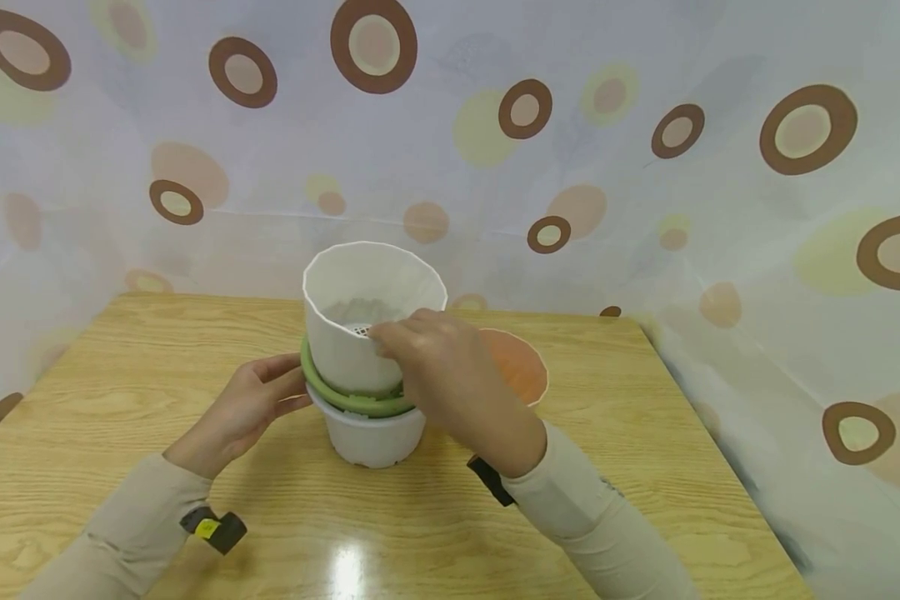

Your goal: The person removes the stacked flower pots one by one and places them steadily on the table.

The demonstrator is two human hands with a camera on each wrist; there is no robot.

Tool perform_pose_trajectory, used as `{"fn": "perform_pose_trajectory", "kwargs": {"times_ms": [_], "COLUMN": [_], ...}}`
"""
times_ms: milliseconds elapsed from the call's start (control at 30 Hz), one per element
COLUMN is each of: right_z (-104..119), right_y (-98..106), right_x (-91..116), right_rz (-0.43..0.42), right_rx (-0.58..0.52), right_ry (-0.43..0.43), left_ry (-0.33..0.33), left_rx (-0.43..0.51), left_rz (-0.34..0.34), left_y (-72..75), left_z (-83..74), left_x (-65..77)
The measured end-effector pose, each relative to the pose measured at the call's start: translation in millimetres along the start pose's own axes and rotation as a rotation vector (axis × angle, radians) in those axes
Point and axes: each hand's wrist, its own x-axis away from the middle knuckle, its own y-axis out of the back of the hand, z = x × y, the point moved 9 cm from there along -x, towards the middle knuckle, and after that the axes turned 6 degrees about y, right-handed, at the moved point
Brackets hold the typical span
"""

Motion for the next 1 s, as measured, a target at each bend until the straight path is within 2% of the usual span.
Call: {"fn": "perform_pose_trajectory", "kwargs": {"times_ms": [400,767,1000], "right_z": [-4,-8,-9], "right_y": [7,16,19], "right_x": [0,0,0], "right_rz": [-0.005,-0.058,-0.089], "right_rx": [0.012,0.077,0.058], "right_ry": [-0.014,-0.008,0.004], "left_ry": [0.006,0.009,0.018], "left_rx": [-0.034,-0.042,-0.040], "left_rz": [0.008,0.002,-0.009], "left_y": [0.9,-0.5,-0.9], "left_z": [0.9,-0.7,-1.7], "left_x": [1.4,1.2,1.7]}}
